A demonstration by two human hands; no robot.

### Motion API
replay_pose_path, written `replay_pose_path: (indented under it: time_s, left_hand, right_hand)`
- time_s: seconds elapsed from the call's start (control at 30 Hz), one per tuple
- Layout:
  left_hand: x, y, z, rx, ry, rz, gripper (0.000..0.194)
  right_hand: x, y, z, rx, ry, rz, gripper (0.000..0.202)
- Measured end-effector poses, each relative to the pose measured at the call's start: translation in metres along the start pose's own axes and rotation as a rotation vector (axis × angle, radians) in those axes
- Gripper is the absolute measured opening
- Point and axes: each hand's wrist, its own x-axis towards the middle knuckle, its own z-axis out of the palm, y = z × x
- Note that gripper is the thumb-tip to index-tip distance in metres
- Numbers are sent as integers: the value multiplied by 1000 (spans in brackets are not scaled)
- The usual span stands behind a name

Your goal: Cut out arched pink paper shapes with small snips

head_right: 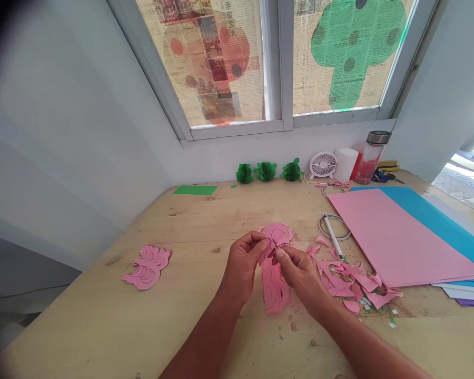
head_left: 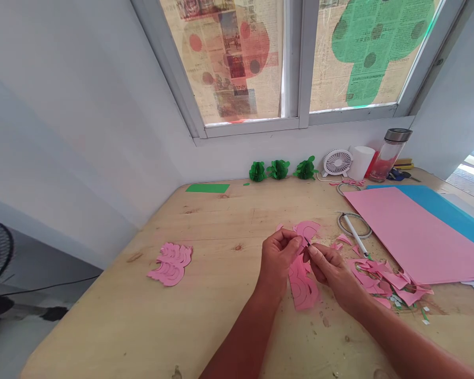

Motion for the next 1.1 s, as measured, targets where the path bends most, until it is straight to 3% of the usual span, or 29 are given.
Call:
replay_pose_path:
  time_s: [1.1]
  left_hand:
    - [0,-1,0,-106,-71,-72,16]
  right_hand:
    - [-1,-2,1,3,23,-3,43]
